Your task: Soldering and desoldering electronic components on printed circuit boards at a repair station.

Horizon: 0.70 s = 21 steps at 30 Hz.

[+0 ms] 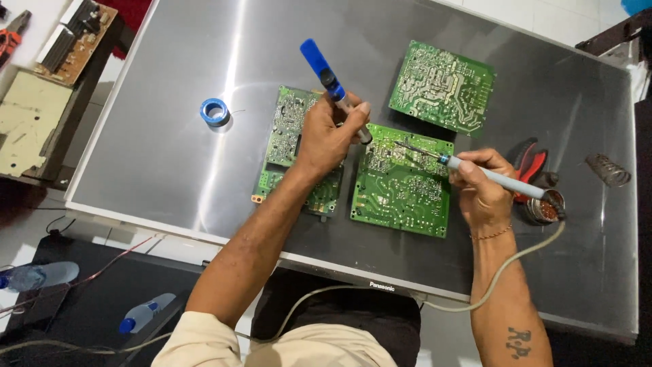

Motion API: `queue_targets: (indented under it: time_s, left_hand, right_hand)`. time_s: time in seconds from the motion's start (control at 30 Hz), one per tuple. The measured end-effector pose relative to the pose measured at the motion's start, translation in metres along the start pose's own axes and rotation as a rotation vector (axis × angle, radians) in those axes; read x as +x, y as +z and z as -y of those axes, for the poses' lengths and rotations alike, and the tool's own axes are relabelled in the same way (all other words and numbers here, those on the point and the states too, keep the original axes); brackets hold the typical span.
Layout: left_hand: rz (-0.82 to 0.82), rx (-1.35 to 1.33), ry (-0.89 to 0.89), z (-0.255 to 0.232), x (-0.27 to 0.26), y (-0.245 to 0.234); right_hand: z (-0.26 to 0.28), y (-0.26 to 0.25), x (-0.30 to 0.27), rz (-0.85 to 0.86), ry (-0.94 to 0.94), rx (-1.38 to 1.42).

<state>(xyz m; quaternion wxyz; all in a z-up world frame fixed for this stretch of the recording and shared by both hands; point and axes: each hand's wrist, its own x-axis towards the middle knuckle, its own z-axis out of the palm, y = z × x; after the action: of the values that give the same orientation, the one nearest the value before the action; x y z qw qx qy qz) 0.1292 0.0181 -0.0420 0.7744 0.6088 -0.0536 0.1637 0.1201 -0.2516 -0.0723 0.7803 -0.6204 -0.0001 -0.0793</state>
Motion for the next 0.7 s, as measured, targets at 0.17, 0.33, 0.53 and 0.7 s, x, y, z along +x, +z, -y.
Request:
queue_targets:
  time_s: [0.17, 0.33, 0.53, 0.7]
  left_hand:
    - [-0.009, 0.057, 0.026, 0.002, -0.001, 0.003]
    - [0.003, 0.154, 0.097, 0.004, 0.0, 0.005]
    - [0.044, 0.199, 0.097, 0.004, 0.001, 0.002]
    - [0.073, 0.236, 0.103, 0.006, 0.001, 0.002]
  right_hand:
    - [-0.009, -0.004, -0.002, -0.005, -0.05, 0.006]
    - [-0.004, 0.004, -0.006, 0.039, -0.074, -0.045]
    - [0.001, 0.008, -0.006, 0.016, -0.021, 0.068]
    - [-0.011, -0.005, 0.001, -0.023, -0.014, 0.086]
